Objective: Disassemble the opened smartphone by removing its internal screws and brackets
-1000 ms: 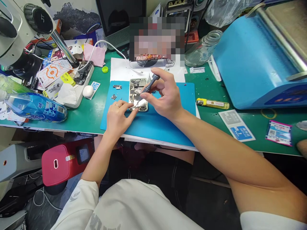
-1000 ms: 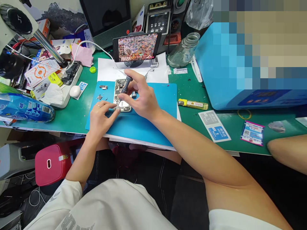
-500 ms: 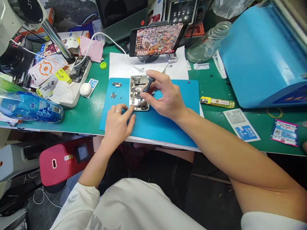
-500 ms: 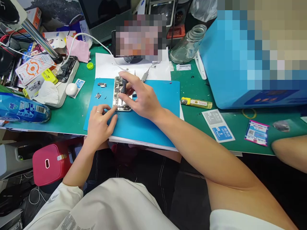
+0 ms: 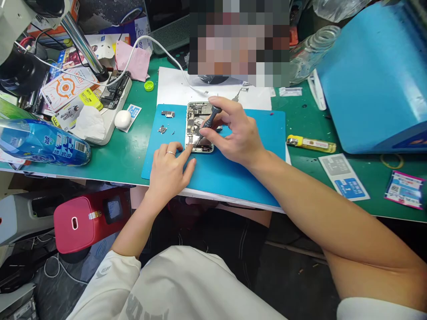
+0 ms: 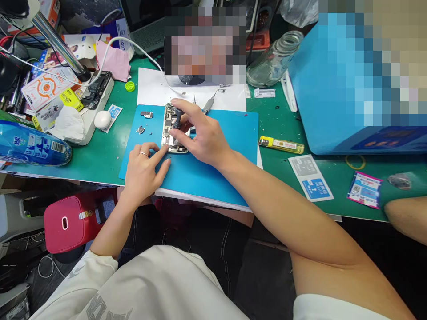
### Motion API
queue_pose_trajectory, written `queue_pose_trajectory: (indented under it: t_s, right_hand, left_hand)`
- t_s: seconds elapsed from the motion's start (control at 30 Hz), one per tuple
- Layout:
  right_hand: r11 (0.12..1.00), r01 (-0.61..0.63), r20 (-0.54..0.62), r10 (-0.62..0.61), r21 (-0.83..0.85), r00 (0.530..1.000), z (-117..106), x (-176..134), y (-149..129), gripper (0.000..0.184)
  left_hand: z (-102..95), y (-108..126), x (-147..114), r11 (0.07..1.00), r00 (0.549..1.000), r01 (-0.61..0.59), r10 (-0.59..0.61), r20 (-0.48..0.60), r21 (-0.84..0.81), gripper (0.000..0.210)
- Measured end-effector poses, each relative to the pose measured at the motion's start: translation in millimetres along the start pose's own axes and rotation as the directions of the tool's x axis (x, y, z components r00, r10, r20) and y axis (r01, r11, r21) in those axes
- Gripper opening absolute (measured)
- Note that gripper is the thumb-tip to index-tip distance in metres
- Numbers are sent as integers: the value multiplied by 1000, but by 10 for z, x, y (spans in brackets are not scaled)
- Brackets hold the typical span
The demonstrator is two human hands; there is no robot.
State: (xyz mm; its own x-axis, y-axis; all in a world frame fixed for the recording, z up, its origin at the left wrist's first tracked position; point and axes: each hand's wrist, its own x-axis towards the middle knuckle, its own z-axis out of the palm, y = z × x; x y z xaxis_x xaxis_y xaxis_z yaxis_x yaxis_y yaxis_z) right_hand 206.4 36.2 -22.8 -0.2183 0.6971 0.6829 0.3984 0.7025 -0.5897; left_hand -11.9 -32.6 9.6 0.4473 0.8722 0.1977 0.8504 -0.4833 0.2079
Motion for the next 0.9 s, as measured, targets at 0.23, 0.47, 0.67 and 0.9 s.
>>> queue_pose_trajectory:
  t_s: [0.23,0.47,0.67,0.9]
  right_hand:
    - [999,-33,13,33,11,999,11,-14,1,59]
    - [999,-41,4,41,24,999,14,-1,11,58]
    - [999,8,6,-9,35,1000,-12,43,-92,45]
    - [997,75,13,-74,-34,997,-38,58,-110,42]
  left_hand:
    - [5,1,4,1000,1000,-3,3,-5,-2,43]
    - [10,-2,-3,1000,1000,0,1,5,-12,45]
    - [5,4,1,1000,1000,3,-3,0,-9,43]
    - [-7,13,5,1000,1000,10,-10,4,-6,42]
